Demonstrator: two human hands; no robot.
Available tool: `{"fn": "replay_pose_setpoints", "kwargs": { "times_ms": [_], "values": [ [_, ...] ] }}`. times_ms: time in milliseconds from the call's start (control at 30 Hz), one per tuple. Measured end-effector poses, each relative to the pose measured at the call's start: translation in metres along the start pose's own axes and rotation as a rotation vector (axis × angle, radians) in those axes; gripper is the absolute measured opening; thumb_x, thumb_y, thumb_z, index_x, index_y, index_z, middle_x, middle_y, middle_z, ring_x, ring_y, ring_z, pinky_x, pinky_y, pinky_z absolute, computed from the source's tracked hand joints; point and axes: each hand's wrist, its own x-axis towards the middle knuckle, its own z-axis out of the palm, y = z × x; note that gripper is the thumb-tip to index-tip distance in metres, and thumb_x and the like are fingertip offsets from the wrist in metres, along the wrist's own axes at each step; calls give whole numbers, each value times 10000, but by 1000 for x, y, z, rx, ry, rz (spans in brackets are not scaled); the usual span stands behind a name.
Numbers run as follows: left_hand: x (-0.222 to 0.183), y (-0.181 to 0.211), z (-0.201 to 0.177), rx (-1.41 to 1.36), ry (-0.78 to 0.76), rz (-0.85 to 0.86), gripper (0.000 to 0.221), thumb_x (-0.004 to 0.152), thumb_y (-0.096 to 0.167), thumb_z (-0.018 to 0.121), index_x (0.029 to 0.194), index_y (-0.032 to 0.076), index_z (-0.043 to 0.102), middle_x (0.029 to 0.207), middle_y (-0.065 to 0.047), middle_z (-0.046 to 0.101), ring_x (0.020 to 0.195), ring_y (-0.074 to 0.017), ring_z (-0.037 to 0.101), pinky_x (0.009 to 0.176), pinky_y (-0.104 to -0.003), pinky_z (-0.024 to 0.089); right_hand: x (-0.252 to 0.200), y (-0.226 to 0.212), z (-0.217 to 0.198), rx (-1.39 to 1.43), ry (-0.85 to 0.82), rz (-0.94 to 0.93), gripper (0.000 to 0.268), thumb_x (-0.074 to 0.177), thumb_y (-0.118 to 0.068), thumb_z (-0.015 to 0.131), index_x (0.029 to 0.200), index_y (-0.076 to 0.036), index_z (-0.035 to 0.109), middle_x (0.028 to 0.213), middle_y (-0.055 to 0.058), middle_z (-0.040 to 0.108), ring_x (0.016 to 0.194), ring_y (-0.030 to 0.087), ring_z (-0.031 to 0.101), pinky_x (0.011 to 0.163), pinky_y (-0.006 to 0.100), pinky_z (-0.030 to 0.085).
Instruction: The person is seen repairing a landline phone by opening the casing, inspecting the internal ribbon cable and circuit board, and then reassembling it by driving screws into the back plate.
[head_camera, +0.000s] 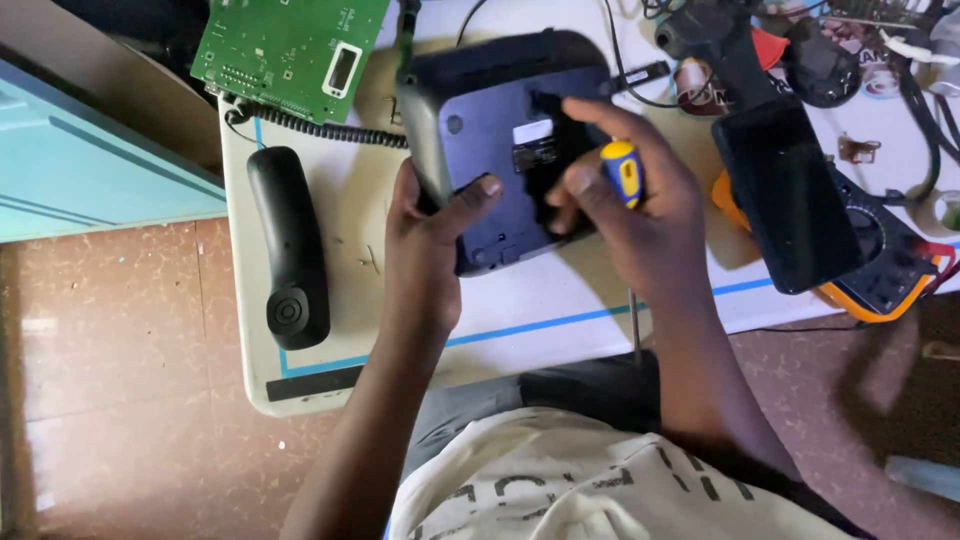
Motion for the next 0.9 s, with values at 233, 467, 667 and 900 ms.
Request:
{"fn": "replay_pose_setpoints", "kwargs": {
  "times_ms": [233,467,667,900],
  "values": [
    [23,6,-27,-88,94,-78,494,679,51,789,1161,78,683,1100,-135,777,955,-314,724,802,-434,599,39,48,-35,-762,124,319,547,1028,-180,699,1531,-171,486,1174,252,702,979,432,688,750,540,509],
    [41,-2,-45,-169,-276,106,487,772,51,832,1244,53,715,1167,-115,787,1056,-290,751,935,-377,606,51,45,-49,-484,-3,-121,407,1143,-106,530,1535,-20,596,1344,208,618,1222,341,586,979,443,534],
    [38,-5,-44,-33,-390,205,606,689,106,885,1258,102,676,1127,-18,753,1043,-194,699,884,-327,579,49,31,-35,227,-143,-12,909,956,-317,795,1713,-106,336,1615,143,529,1467,214,545,1248,325,485],
    [28,33,-32,391,-450,573,893,856,254,913,1593,139,423,1576,-72,470,1469,-239,529,1256,-335,476,39,39,-39,216,-86,-160,967,817,-283,898,1630,-110,404,1494,128,507,1373,263,574,1154,326,553]
  ]
}}
